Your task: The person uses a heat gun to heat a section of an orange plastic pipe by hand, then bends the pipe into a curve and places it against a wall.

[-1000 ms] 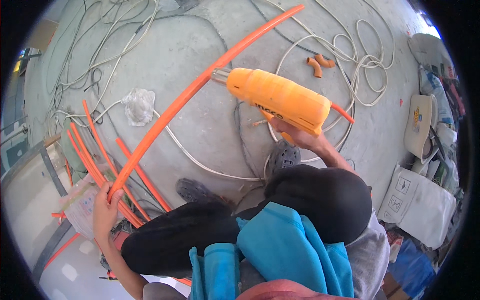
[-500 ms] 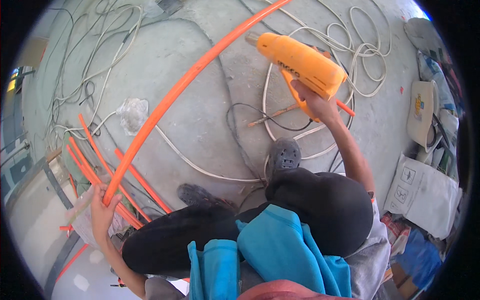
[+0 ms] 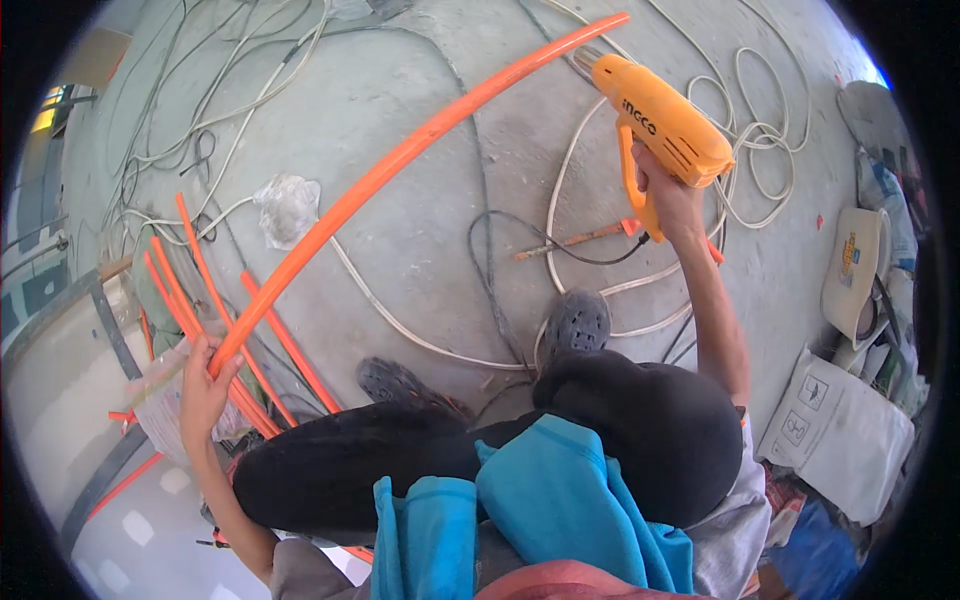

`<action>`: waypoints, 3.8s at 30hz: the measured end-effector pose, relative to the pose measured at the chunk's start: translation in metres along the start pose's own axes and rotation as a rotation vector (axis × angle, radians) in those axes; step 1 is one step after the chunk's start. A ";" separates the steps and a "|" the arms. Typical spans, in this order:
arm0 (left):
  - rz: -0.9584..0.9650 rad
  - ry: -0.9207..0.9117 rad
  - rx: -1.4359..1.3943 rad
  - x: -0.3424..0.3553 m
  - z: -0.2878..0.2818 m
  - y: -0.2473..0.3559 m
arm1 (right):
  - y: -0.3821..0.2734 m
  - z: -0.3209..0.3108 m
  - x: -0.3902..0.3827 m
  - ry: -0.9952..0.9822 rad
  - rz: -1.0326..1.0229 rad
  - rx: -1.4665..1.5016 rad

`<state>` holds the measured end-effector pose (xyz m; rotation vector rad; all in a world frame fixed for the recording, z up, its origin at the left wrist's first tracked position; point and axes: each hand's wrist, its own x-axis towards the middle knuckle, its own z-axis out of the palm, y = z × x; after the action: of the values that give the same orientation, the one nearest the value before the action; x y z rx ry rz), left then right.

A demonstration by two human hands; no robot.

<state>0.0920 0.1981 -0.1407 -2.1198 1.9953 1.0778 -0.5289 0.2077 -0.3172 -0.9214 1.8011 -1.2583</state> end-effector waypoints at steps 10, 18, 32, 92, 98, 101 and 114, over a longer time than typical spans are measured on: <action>0.078 0.102 0.114 0.004 -0.003 -0.016 | -0.019 0.016 -0.031 -0.154 0.057 -0.057; -0.018 0.079 0.180 -0.005 -0.007 -0.007 | -0.021 0.030 -0.061 -0.248 0.094 -0.029; 0.054 0.046 0.171 -0.002 -0.009 -0.003 | -0.033 0.068 -0.101 -0.494 0.133 -0.103; 0.009 0.173 0.080 0.022 -0.007 -0.009 | -0.029 0.032 -0.046 -0.235 0.022 -0.008; 0.047 0.167 0.179 0.024 -0.005 0.003 | -0.039 0.059 -0.070 -0.417 -0.318 -0.053; 0.032 0.174 0.227 0.021 -0.007 0.005 | -0.032 0.075 -0.081 -0.533 -0.415 -0.109; 0.046 0.190 0.109 0.020 0.003 0.006 | -0.038 0.075 -0.088 -0.543 -0.481 -0.058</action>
<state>0.0836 0.1808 -0.1504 -2.2035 2.1389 0.7780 -0.4169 0.2424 -0.2848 -1.6180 1.2286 -1.0847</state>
